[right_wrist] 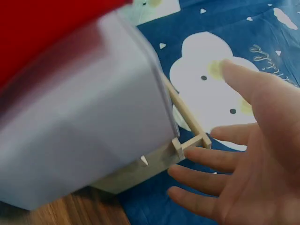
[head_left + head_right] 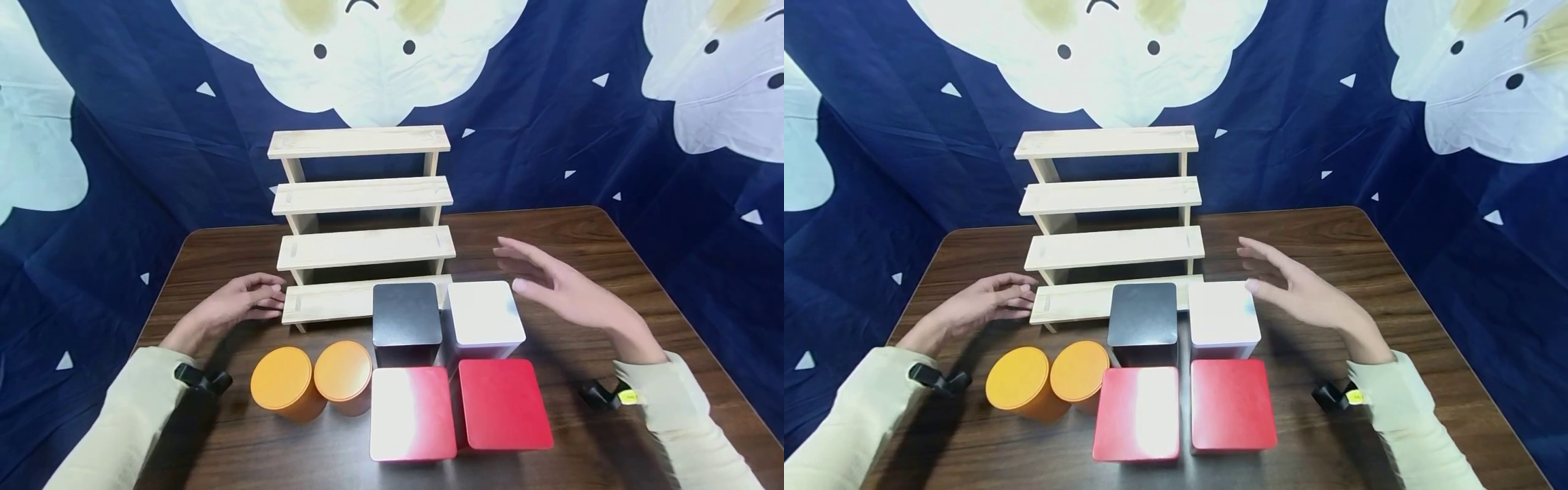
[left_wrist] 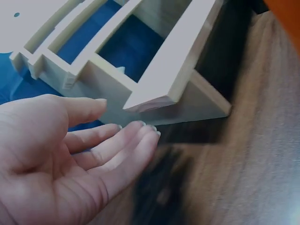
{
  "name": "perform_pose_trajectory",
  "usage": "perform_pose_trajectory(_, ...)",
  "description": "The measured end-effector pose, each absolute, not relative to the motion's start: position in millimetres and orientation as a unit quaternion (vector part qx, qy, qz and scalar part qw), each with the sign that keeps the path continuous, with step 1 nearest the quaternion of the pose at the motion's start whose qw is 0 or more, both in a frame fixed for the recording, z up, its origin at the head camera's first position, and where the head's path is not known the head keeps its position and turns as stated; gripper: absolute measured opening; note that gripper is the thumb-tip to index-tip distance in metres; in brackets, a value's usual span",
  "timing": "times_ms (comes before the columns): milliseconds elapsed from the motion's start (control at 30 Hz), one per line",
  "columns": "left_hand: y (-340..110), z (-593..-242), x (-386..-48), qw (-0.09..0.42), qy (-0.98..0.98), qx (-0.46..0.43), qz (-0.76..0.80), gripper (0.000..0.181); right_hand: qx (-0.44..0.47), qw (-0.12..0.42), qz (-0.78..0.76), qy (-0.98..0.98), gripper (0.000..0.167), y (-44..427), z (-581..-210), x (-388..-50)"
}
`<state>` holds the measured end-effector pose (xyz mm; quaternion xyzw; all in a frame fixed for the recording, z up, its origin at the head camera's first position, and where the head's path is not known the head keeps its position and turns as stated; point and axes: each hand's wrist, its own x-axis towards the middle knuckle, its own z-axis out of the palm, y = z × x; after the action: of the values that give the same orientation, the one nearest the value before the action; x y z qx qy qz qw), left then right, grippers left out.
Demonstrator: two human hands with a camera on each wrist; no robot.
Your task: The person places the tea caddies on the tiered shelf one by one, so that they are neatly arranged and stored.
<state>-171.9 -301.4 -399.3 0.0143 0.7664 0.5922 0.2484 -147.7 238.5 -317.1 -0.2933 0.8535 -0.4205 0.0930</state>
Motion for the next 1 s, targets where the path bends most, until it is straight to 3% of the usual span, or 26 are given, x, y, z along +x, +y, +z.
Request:
perform_pose_trajectory(233,-299,-403,-170,0.28,0.723,-0.002,0.632,0.054,-0.343,0.145,-0.434,0.821,0.074,243,-318,-136)
perform_pose_trajectory(1000,-293,-407,-169,0.304,0.707,-0.004,0.638,0.048,-0.367,0.165,-0.486,0.776,0.089,243,-351,-127)
